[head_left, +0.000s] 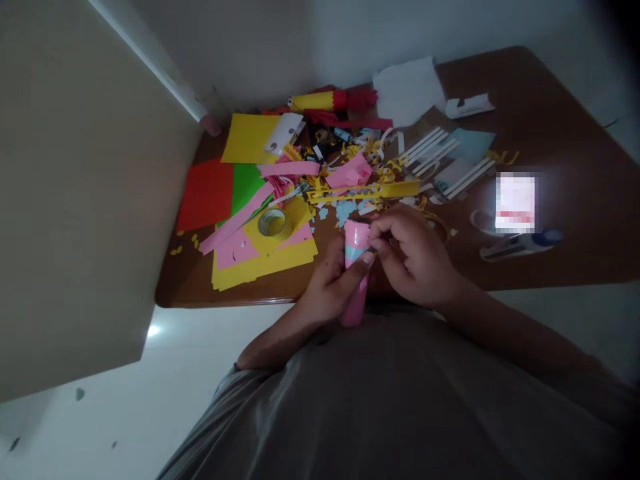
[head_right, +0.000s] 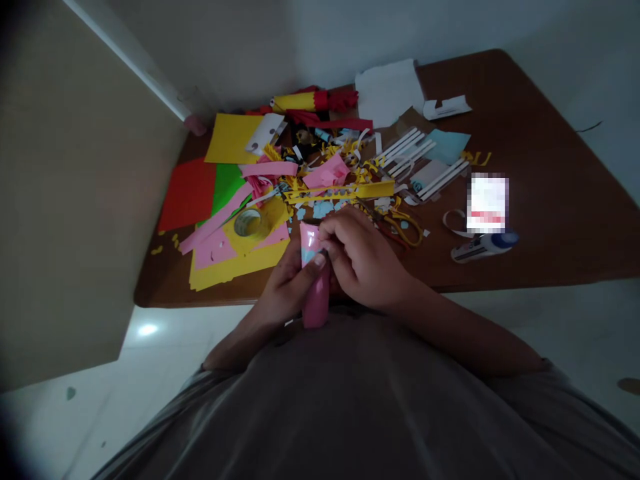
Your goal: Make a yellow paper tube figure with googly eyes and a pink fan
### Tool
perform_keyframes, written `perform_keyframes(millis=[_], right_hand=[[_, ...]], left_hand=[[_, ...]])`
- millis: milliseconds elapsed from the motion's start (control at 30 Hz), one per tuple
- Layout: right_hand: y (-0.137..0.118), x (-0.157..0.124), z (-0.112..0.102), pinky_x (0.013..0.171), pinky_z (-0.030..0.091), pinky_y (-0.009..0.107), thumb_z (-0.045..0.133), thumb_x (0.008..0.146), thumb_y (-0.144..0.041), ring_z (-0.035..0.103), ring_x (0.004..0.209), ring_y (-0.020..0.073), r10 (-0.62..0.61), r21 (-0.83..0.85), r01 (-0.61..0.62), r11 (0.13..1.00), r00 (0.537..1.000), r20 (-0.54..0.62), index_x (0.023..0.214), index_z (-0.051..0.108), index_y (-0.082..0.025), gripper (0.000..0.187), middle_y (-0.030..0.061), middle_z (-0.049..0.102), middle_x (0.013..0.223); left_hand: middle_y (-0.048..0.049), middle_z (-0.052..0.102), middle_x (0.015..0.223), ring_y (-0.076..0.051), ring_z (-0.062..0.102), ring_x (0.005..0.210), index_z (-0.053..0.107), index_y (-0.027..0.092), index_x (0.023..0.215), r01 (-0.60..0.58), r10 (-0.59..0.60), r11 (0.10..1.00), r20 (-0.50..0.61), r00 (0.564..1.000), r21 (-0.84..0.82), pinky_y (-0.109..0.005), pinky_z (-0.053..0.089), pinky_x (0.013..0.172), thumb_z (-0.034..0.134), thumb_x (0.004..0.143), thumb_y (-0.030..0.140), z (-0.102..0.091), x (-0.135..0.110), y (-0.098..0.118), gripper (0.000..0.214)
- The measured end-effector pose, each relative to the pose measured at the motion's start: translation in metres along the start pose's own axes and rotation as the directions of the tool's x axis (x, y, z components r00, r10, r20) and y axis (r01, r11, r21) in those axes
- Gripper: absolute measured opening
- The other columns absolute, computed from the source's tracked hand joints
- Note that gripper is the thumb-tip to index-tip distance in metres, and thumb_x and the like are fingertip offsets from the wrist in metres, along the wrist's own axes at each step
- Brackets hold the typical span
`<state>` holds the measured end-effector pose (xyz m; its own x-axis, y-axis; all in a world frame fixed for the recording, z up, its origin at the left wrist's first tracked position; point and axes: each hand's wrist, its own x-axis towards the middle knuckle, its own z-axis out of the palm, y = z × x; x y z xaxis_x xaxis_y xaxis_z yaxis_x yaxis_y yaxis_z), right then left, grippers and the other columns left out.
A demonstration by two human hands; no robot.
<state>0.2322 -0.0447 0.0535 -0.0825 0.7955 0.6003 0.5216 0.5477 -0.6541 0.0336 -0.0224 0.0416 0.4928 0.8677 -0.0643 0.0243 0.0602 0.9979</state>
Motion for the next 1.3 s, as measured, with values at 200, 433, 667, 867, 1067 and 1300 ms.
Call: perform_keyframes(millis=[200, 433, 667, 867, 1067, 1300], right_hand=[[0.022, -0.007, 0.011, 0.087, 0.062, 0.044, 0.059, 0.108, -0.017, 0.071, 0.101, 0.0271, -0.216, -0.068, 0.211, 0.975, 0.974, -0.07, 0.114, 0.065, -0.029, 0.015, 0.0072, 0.072, 0.108], [0.024, -0.007, 0.01, 0.082, 0.065, 0.043, 0.065, 0.107, -0.017, 0.074, 0.092, 0.0252, -0.244, -0.018, 0.245, 0.969, 0.947, -0.21, 0.115, 0.07, -0.029, 0.015, 0.0046, 0.074, 0.098], [0.018, 0.001, -0.002, 0.085, 0.068, 0.04, 0.084, 0.099, -0.02, 0.08, 0.094, 0.0241, -0.219, -0.026, 0.217, 0.976, 0.962, -0.165, 0.128, 0.082, -0.035, 0.033, 0.0039, 0.084, 0.109], [0.02, 0.0, -0.001, 0.085, 0.068, 0.037, 0.081, 0.101, -0.017, 0.081, 0.093, 0.0215, -0.157, 0.164, 0.184, 0.969, 0.974, -0.164, 0.116, 0.082, -0.033, 0.023, 0.0016, 0.084, 0.102], [0.02, -0.005, 0.005, 0.087, 0.069, 0.04, 0.081, 0.103, -0.019, 0.081, 0.091, 0.0222, -0.04, 0.305, 0.085, 0.948, 0.988, -0.151, 0.11, 0.082, -0.032, 0.016, 0.0016, 0.085, 0.1], [0.017, -0.011, 0.007, 0.084, 0.07, 0.035, 0.084, 0.102, -0.018, 0.084, 0.088, 0.0197, 0.089, 0.338, -0.023, 0.941, 0.979, -0.184, 0.11, 0.086, -0.031, 0.015, 0.0, 0.088, 0.101]], left_hand=[[-0.0022, 0.075, 0.089, -0.023, 0.075, 0.079, 0.065, 0.022, 0.126, 0.17, -0.154, 0.963, 0.092, 0.984, -0.207, -0.036, 0.064, 0.076, 0.082, 0.1, 0.07, 0.005, -0.003, 0.004, 0.057], [-0.0007, 0.074, 0.084, -0.016, 0.07, 0.063, 0.066, 0.022, 0.117, 0.203, -0.175, 0.933, 0.119, 0.977, -0.298, -0.029, 0.061, 0.062, 0.082, 0.099, 0.072, 0.006, -0.001, 0.003, 0.056], [0.0035, 0.074, 0.082, -0.015, 0.07, 0.063, 0.065, 0.023, 0.117, 0.207, -0.167, 0.91, 0.141, 0.976, -0.36, -0.029, 0.067, 0.064, 0.108, 0.076, 0.039, 0.001, 0.002, 0.005, 0.061], [-0.0019, 0.072, 0.084, -0.014, 0.068, 0.06, 0.073, 0.016, 0.099, 0.353, -0.248, 0.775, 0.26, 0.933, -0.524, -0.027, 0.064, 0.053, 0.1, 0.077, 0.042, -0.002, 0.005, -0.001, 0.044], [-0.0036, 0.07, 0.083, -0.017, 0.068, 0.063, 0.076, 0.015, 0.099, 0.384, -0.23, 0.681, 0.316, 0.92, -0.623, -0.03, 0.065, 0.055, 0.098, 0.07, 0.051, -0.006, 0.01, -0.014, 0.051], [0.0001, 0.073, 0.084, -0.015, 0.07, 0.061, 0.072, 0.02, 0.108, 0.2, -0.218, 0.806, 0.035, 0.975, -0.557, -0.034, 0.07, 0.063, 0.107, 0.067, 0.069, 0.003, 0.011, -0.018, 0.073]])
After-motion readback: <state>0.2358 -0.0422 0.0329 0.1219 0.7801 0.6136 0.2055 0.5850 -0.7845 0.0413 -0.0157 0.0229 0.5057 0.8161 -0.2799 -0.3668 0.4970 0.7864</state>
